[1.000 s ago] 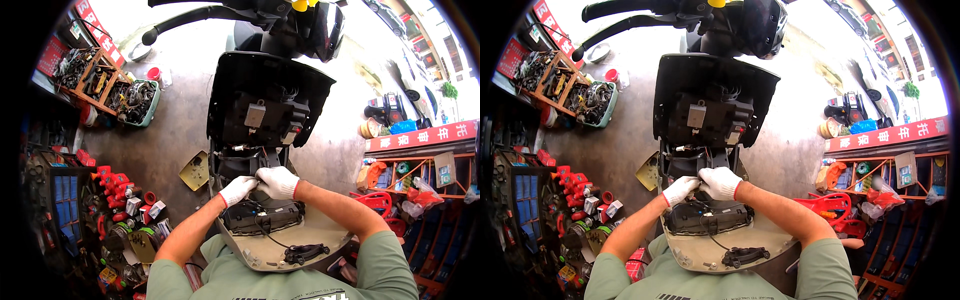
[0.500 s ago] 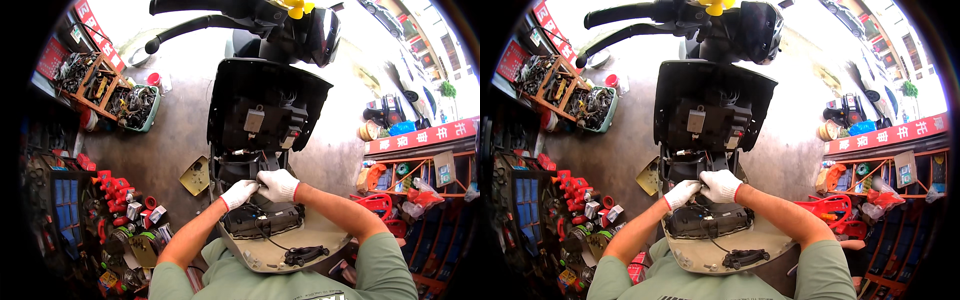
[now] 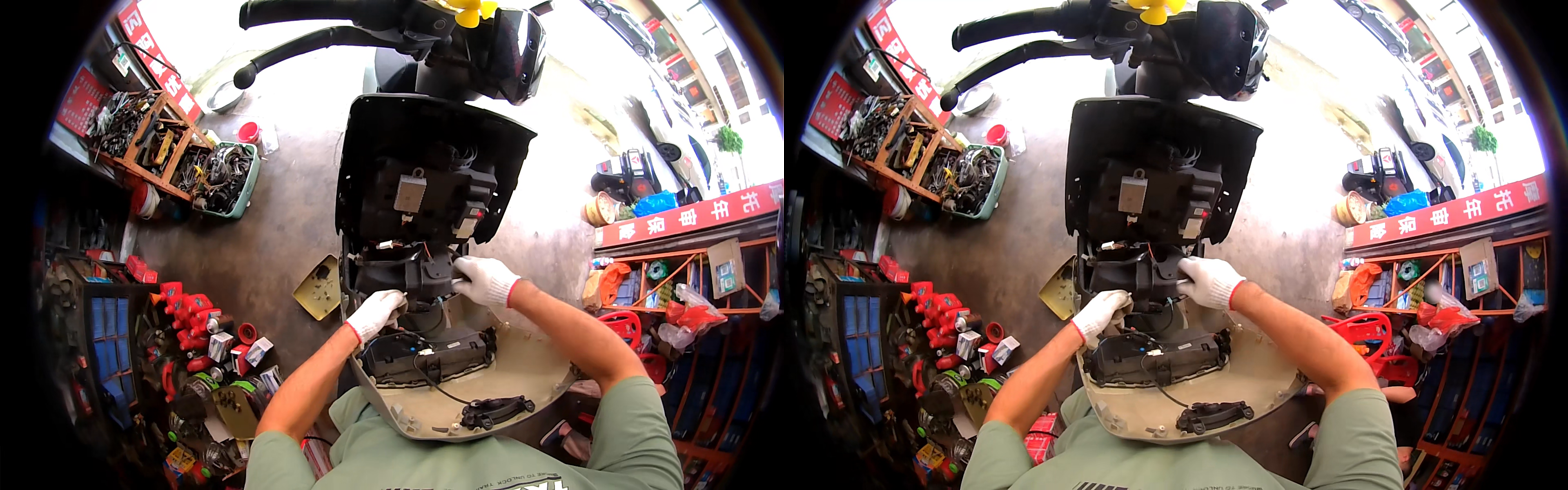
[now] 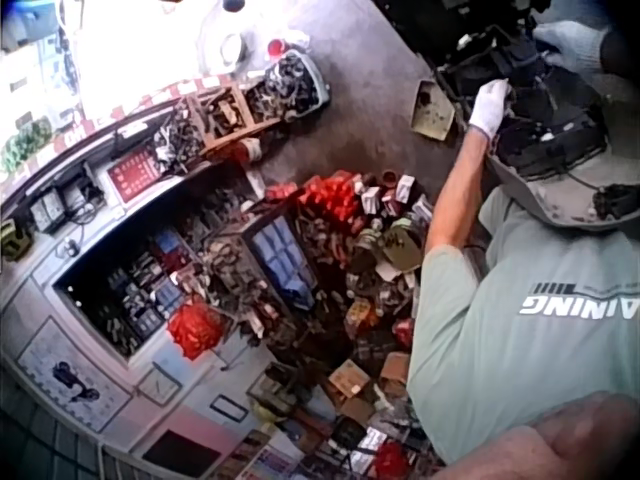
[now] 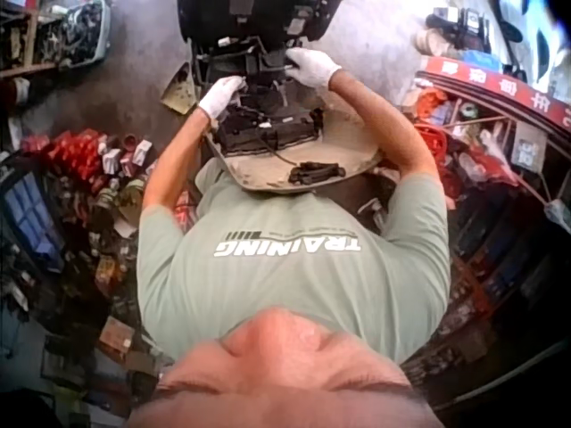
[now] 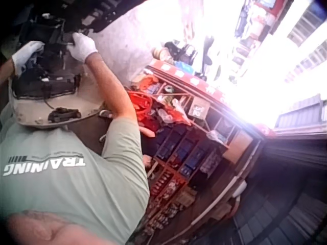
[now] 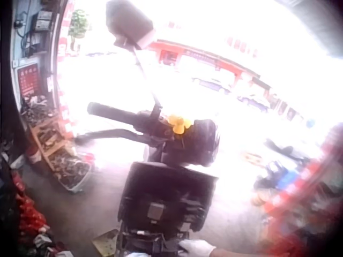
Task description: The person removes the plastic front panel and internal electronic components of a scooter using a screwdriver and by hand, disconnecting wires and setting parts aside in a plastic tray.
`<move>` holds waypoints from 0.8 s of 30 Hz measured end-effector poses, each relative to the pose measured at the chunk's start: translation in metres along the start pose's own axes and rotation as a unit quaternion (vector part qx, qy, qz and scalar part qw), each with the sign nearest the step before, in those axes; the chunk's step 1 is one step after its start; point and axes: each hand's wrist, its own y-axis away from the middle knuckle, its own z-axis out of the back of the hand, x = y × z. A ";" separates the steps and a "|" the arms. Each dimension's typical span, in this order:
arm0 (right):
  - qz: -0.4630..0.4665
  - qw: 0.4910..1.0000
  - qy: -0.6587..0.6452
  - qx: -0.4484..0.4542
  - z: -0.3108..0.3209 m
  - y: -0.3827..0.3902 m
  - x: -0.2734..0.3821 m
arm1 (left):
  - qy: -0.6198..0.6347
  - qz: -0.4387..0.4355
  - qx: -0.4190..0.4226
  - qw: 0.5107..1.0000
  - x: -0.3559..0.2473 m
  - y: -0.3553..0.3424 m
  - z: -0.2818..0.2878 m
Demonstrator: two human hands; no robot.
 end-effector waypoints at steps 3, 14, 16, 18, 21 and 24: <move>-0.011 0.999 0.029 0.011 0.008 0.017 0.010 | -0.035 0.001 -0.008 0.999 -0.014 0.003 -0.005; 0.100 0.923 -0.178 0.326 0.101 0.160 0.117 | -0.006 -0.089 -0.065 0.994 0.010 0.042 0.035; 0.105 0.941 -0.126 0.297 0.095 0.173 0.121 | 0.021 -0.147 -0.169 0.974 0.036 0.045 0.047; 0.100 0.953 -0.072 0.276 0.088 0.179 0.127 | -0.133 -0.193 -0.381 0.895 0.068 0.048 0.060; 0.102 0.978 -0.042 0.180 0.075 0.189 0.134 | -0.123 -0.136 -0.467 0.865 0.151 0.042 0.087; 0.105 0.982 -0.024 0.156 0.070 0.192 0.130 | 0.191 0.073 -0.364 0.909 0.132 0.061 0.060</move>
